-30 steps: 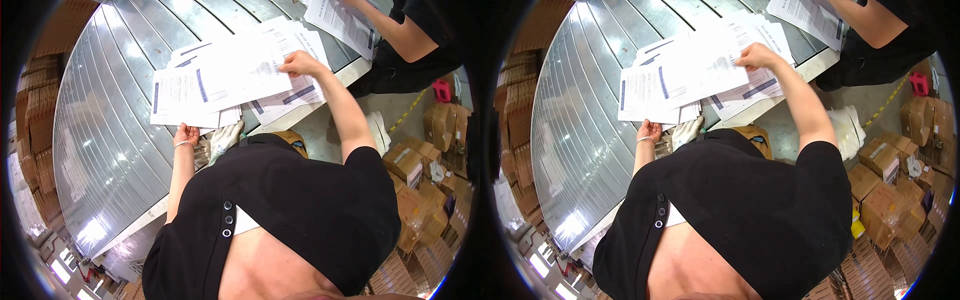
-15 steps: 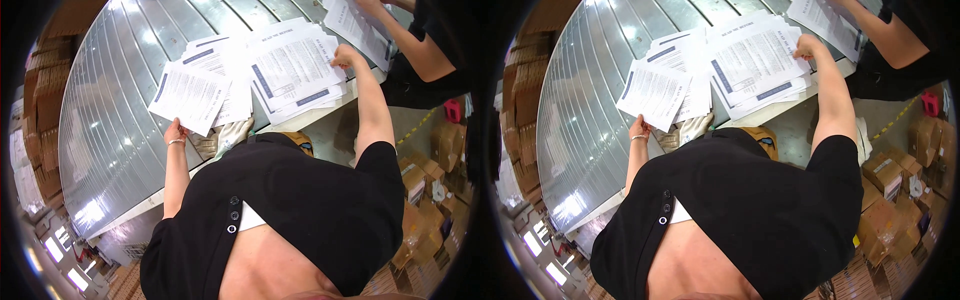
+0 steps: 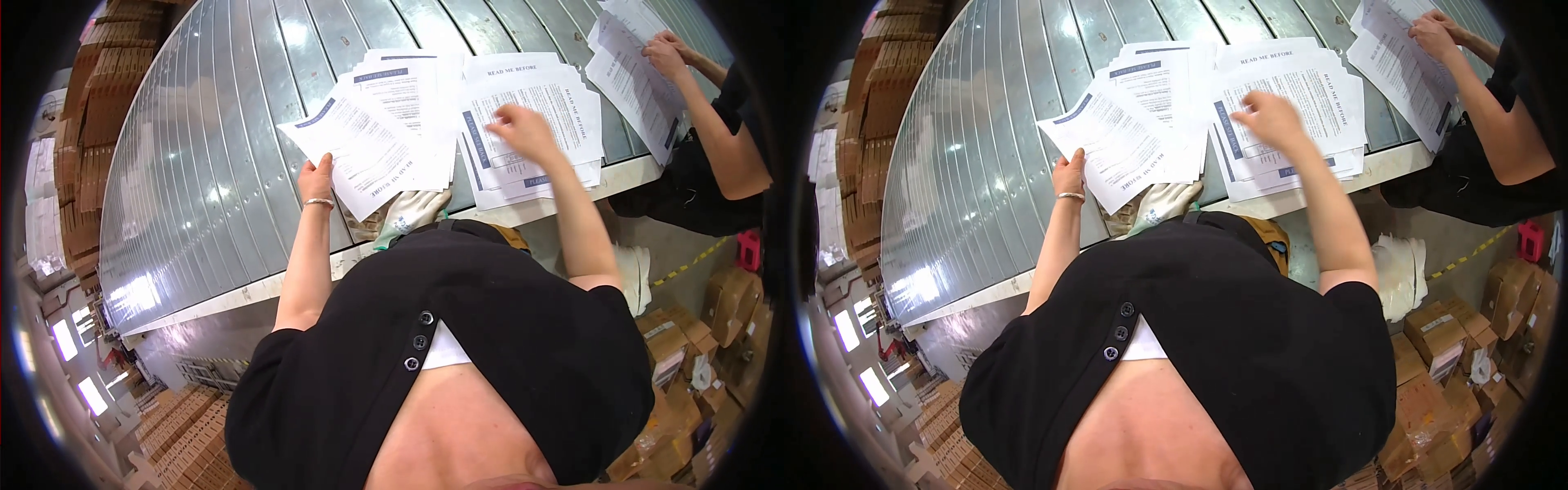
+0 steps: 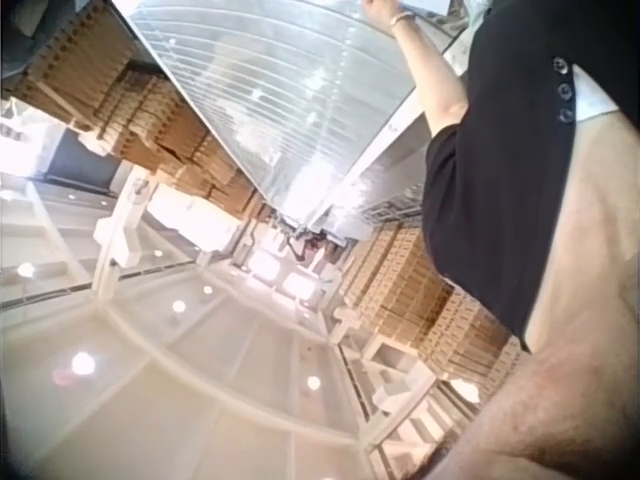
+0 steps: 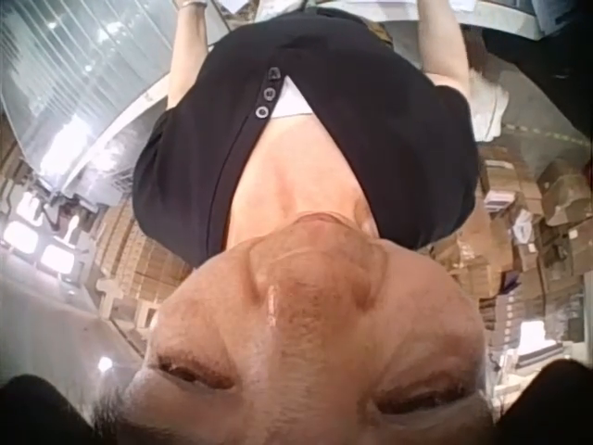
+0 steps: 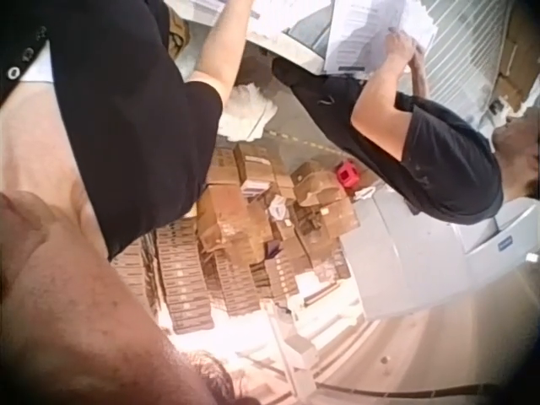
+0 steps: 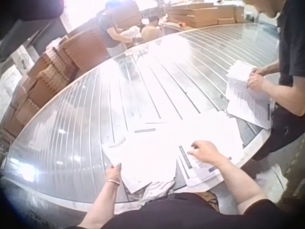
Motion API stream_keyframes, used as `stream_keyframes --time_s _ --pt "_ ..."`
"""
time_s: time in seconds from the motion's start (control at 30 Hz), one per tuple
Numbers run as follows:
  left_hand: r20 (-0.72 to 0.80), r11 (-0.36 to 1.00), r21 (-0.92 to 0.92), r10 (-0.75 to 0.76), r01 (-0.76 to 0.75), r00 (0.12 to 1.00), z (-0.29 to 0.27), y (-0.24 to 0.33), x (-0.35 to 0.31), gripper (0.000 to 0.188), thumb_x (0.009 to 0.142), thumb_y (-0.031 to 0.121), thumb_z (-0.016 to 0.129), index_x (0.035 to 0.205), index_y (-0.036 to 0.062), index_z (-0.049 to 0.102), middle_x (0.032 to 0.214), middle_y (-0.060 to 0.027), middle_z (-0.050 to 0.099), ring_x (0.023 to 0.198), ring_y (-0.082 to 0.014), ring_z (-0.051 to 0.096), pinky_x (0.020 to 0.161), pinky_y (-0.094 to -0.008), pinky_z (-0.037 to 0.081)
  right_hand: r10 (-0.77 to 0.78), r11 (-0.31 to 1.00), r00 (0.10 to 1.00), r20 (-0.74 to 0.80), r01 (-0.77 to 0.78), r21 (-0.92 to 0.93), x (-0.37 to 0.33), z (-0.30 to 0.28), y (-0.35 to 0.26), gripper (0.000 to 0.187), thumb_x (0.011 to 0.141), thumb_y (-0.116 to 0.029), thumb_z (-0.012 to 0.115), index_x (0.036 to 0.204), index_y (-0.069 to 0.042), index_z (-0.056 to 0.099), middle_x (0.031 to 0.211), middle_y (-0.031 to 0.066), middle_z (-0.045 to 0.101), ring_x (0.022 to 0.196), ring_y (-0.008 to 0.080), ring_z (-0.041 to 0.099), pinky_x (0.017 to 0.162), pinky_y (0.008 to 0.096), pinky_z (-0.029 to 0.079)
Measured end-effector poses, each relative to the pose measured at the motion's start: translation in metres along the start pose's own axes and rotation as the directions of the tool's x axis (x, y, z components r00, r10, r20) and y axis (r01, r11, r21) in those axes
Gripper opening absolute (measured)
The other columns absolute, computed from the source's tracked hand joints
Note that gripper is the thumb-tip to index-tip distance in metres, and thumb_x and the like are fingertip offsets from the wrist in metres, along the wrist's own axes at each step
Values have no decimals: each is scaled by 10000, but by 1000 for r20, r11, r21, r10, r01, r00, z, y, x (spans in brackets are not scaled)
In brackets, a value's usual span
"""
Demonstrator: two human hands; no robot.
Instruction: Sorting and organizing printed instructional documents on a large metal-topped work table in a warehouse.
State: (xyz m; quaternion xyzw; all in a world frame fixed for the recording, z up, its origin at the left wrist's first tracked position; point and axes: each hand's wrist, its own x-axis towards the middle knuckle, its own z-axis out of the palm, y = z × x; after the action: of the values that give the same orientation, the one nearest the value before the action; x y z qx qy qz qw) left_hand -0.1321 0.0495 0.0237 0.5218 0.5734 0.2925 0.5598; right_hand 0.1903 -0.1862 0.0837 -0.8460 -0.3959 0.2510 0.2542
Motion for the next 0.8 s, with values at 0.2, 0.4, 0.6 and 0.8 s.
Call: stream_keyframes --time_s 0.2,0.4,0.6,0.8 --pt "240 876 -447 -77 180 968 23 47 -6 285 838 74 520 1077 -66 454 1023 -149 563 888 -261 585 784 -369 494 -502 863 861 76 493 111 -50 62 -74 727 625 -148 730 1255 -94 370 1206 161 441 1105 308 432 937 360 365" --pt "402 811 -515 -58 278 914 43 81 -19 300 851 81 487 1107 -60 421 1047 -162 550 930 -283 571 804 -409 489 -472 880 845 -252 469 -76 -39 72 -55 457 651 -89 677 1083 -155 541 1083 105 501 995 291 477 832 370 413" --pt "467 789 -558 43 257 883 74 82 -58 300 834 40 511 1125 6 444 1082 -128 548 960 -253 561 825 -402 480 15 934 938 -347 111 341 -35 38 -31 252 750 -78 560 987 -131 629 941 66 569 768 199 560 605 293 457" --pt "524 826 -501 53 258 850 114 58 -104 274 838 70 544 1106 57 491 1048 -82 569 912 -205 572 753 -351 496 142 7 987 73 -75 997 -45 -4 -38 508 820 -166 546 1248 13 338 1057 120 530 897 183 559 729 294 482"
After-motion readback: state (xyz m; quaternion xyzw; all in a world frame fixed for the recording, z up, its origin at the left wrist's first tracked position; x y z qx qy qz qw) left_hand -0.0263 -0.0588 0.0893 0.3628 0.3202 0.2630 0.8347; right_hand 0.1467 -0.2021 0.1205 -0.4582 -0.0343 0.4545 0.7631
